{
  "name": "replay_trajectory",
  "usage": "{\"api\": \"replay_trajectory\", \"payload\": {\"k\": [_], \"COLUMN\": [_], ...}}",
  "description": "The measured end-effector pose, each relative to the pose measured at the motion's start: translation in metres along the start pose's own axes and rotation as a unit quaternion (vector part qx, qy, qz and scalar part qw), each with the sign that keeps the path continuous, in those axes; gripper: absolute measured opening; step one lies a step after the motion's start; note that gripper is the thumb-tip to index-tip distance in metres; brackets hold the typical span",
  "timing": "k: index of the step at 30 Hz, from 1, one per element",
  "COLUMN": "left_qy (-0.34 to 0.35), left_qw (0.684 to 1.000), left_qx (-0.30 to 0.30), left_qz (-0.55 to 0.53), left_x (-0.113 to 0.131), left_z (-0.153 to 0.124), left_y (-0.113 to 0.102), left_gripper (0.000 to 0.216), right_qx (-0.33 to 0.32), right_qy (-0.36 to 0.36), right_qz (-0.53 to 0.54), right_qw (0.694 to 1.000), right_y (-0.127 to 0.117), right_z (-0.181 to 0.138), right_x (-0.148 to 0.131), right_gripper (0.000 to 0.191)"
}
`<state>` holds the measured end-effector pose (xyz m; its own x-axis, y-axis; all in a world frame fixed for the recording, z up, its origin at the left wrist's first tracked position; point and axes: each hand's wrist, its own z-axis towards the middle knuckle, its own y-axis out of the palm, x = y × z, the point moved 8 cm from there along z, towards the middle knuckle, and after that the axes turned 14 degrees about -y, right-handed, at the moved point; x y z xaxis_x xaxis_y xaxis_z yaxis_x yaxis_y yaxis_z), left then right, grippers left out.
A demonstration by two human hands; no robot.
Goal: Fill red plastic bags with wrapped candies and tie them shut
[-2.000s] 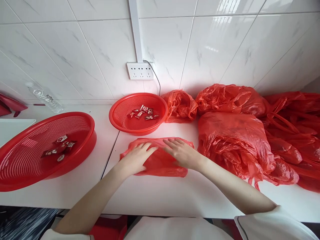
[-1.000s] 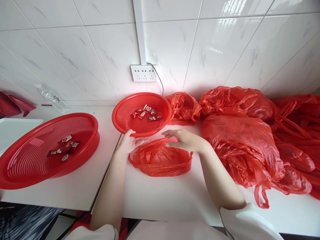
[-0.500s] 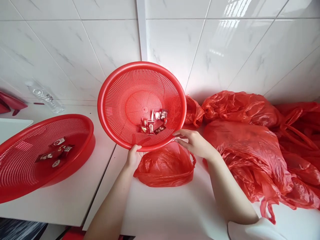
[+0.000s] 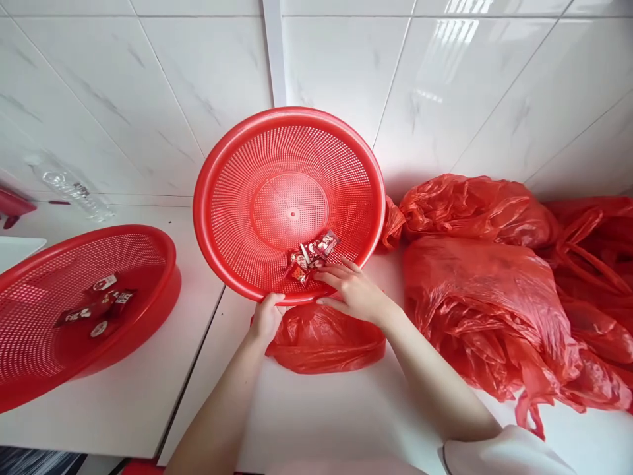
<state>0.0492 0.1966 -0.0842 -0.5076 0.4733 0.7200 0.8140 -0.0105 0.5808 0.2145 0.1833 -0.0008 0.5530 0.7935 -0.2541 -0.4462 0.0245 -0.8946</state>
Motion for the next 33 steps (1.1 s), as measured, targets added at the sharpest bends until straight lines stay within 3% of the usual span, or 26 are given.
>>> {"api": "replay_trajectory", "payload": {"k": [3, 5, 7, 9, 11, 12, 14, 17, 22, 27, 30, 33], "left_qy": [0.001, 0.001, 0.006, 0.007, 0.003, 0.003, 0.012, 0.021, -0.002, -0.027, -0.014, -0.013], "left_qw": [1.0, 1.0, 1.0, 1.0, 1.0, 1.0, 0.999, 1.0, 1.0, 0.999, 1.0, 1.0], "left_qx": [-0.001, -0.002, -0.004, -0.011, -0.021, -0.023, -0.024, -0.017, -0.013, -0.013, -0.01, -0.004], "left_qz": [-0.007, -0.013, -0.018, -0.02, -0.019, -0.018, -0.017, -0.013, 0.006, 0.017, 0.017, 0.01], "left_x": [0.002, 0.003, 0.004, 0.005, 0.004, 0.004, 0.005, 0.005, -0.007, -0.018, -0.013, -0.008], "left_z": [0.001, 0.002, 0.002, 0.002, 0.002, 0.002, 0.002, 0.002, -0.002, -0.005, -0.003, -0.002], "left_y": [-0.001, -0.002, -0.002, -0.001, 0.001, 0.001, 0.001, 0.001, 0.009, 0.014, 0.013, 0.01], "left_gripper": [0.028, 0.03, 0.032, 0.034, 0.034, 0.034, 0.033, 0.032, 0.033, 0.032, 0.033, 0.032], "right_qx": [0.021, 0.067, 0.12, 0.15, 0.153, 0.147, 0.118, 0.079, 0.111, 0.014, 0.013, 0.073], "right_qy": [0.003, 0.042, 0.109, 0.163, 0.181, 0.18, 0.169, 0.146, 0.063, -0.016, -0.02, 0.056], "right_qz": [0.072, 0.152, 0.267, 0.39, 0.474, 0.491, 0.471, 0.353, 0.196, 0.141, 0.181, 0.277], "right_qw": [0.997, 0.985, 0.95, 0.894, 0.848, 0.84, 0.858, 0.921, 0.972, 0.99, 0.983, 0.956], "right_y": [0.0, -0.003, -0.003, 0.002, 0.004, 0.003, -0.002, -0.012, -0.013, 0.019, 0.021, 0.015], "right_z": [0.001, 0.0, -0.005, -0.01, -0.012, -0.013, -0.013, -0.012, -0.001, 0.006, 0.004, 0.0], "right_x": [-0.002, 0.004, 0.014, 0.022, 0.024, 0.024, 0.021, 0.015, -0.003, -0.018, -0.017, -0.002], "right_gripper": [0.03, 0.023, 0.023, 0.03, 0.036, 0.038, 0.039, 0.042, 0.037, 0.072, 0.053, 0.037]}}
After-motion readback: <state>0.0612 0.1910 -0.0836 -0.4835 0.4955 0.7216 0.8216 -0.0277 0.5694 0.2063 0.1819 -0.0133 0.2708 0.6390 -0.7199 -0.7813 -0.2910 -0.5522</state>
